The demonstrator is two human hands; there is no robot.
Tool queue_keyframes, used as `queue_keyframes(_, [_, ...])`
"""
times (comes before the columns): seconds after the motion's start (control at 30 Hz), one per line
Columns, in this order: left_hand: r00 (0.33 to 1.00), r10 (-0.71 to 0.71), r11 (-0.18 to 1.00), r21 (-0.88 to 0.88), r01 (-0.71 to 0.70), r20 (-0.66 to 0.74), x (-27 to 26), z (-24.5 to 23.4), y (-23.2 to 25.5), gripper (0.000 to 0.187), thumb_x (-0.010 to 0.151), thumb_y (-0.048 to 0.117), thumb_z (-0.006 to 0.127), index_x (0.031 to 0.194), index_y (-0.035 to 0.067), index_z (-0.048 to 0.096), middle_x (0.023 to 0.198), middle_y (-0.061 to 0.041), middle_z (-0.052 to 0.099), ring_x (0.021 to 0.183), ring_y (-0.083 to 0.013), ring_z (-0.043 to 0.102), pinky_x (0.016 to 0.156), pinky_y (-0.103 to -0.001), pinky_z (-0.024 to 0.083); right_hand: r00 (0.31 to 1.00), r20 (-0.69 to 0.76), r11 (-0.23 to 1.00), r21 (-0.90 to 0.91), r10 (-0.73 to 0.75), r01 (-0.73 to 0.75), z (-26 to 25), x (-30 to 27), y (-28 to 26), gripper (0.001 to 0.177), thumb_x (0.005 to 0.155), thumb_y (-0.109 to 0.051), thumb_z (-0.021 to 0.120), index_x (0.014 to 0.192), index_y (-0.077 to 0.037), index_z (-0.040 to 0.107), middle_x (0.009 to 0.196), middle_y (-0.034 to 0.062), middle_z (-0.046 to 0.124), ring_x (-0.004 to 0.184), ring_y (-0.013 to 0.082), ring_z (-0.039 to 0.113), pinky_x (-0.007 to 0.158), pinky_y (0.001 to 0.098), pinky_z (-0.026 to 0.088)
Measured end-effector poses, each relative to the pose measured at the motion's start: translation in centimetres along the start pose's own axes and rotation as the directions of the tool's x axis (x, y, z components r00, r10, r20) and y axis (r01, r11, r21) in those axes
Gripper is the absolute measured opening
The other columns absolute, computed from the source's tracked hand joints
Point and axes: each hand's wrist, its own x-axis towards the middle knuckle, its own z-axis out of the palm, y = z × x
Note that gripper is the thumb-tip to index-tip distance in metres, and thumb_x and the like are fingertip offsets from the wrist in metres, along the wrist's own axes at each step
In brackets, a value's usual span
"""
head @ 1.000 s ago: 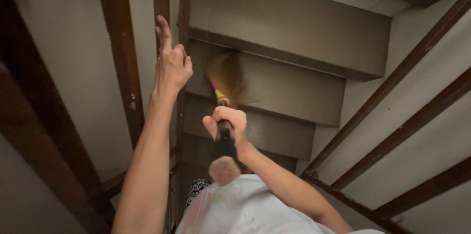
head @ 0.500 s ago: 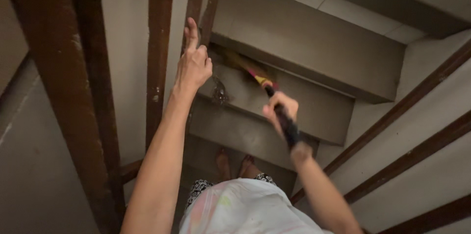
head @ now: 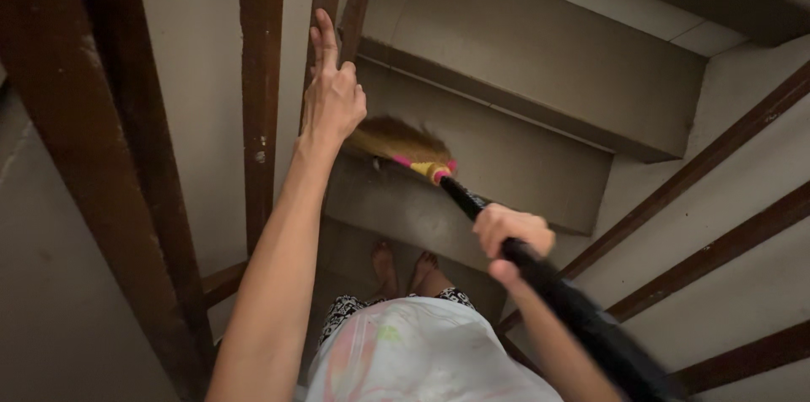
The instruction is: The person sweeps debris down a flight of stairs using a broom.
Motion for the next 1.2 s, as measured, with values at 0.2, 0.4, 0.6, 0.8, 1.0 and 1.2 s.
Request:
queue_keyframes(0.2, [0.999, 0.027, 0.999, -0.027, -0.028, -0.027, -0.1, 0.5, -0.7, 0.009, 0.085, -0.002, 0.07, 0.09, -0.01, 0.071, 0.17, -0.021, -0.008, 0.156, -0.046, 0.017, 0.114, -0.057, 0.044, 0.976, -0.206, 0.994, 0.067, -0.071, 0.086, -0.9, 2.6, -1.1, 0.06, 0.089, -0.058, 0.077, 0.066, -0.007, 0.053, 0.06, 0.0006, 0.051, 0.052, 0.0139, 0.05, 0.055, 0.0259, 0.043])
queue_keyframes(0.4, [0.999, 0.039, 0.999, -0.008, -0.039, -0.033, -0.3, 0.7, -0.9, 0.008, 0.084, -0.005, 0.068, 0.089, -0.011, 0.07, 0.17, -0.02, -0.007, 0.157, -0.0452, 0.018, 0.113, -0.056, 0.046, 0.98, -0.175, 0.991, -0.084, 0.091, -0.107, 0.5, 5.0, 10.8, 0.054, 0.096, -0.047, 0.075, 0.076, -0.004, 0.052, 0.076, 0.0044, 0.058, 0.072, 0.016, 0.055, 0.068, 0.029, 0.043])
queue_keyframes(0.6, [0.999, -0.034, 0.997, -0.073, 0.034, 0.014, -0.2, 1.1, -0.9, 0.01, 0.085, -0.008, 0.063, 0.09, -0.015, 0.068, 0.171, -0.021, -0.005, 0.158, -0.0464, 0.022, 0.098, -0.046, 0.059, 0.994, 0.055, 0.993, -0.077, 0.09, -0.086, 0.8, 0.5, 9.3, 0.053, 0.089, -0.052, 0.08, 0.072, -0.009, 0.055, 0.071, 0.0032, 0.059, 0.07, 0.0167, 0.06, 0.066, 0.0298, 0.046])
queue_keyframes(0.8, [0.986, 0.088, 0.989, 0.132, -0.069, -0.143, -0.4, 1.9, -0.7, 0.012, 0.081, -0.003, 0.065, 0.09, -0.009, 0.072, 0.169, -0.02, -0.012, 0.153, -0.045, 0.023, 0.107, -0.057, 0.051, 0.974, 0.195, 0.99, -0.098, 0.115, -0.097, 1.6, -2.2, 4.2, 0.056, 0.084, -0.057, 0.081, 0.068, -0.01, 0.055, 0.068, 0.0034, 0.058, 0.066, 0.0182, 0.059, 0.062, 0.0287, 0.046])
queue_keyframes(1.0, [0.997, 0.038, 0.992, 0.126, -0.029, -0.07, -0.3, 2.2, -0.8, 0.018, 0.081, -0.006, 0.064, 0.095, -0.013, 0.072, 0.169, -0.022, -0.01, 0.155, -0.0485, 0.02, 0.11, -0.059, 0.046, 0.978, 0.2, 0.998, 0.008, 0.066, -0.069, 1.3, -3.7, 1.8, 0.054, 0.086, -0.054, 0.082, 0.07, -0.01, 0.054, 0.067, 0.003, 0.056, 0.068, 0.0215, 0.059, 0.067, 0.0337, 0.047])
queue_keyframes(1.2, [0.996, 0.03, 0.999, 0.046, -0.026, -0.084, -0.3, 2.2, -0.8, 0.016, 0.081, -0.007, 0.063, 0.093, -0.015, 0.07, 0.171, -0.023, -0.008, 0.156, -0.048, 0.018, 0.115, -0.054, 0.048, 0.991, 0.111, 0.997, 0.004, 0.07, -0.071, 0.8, -2.3, -1.9, 0.042, 0.088, -0.033, 0.079, 0.065, -0.01, 0.053, 0.061, 0.0023, 0.056, 0.059, 0.0194, 0.058, 0.064, 0.0338, 0.052])
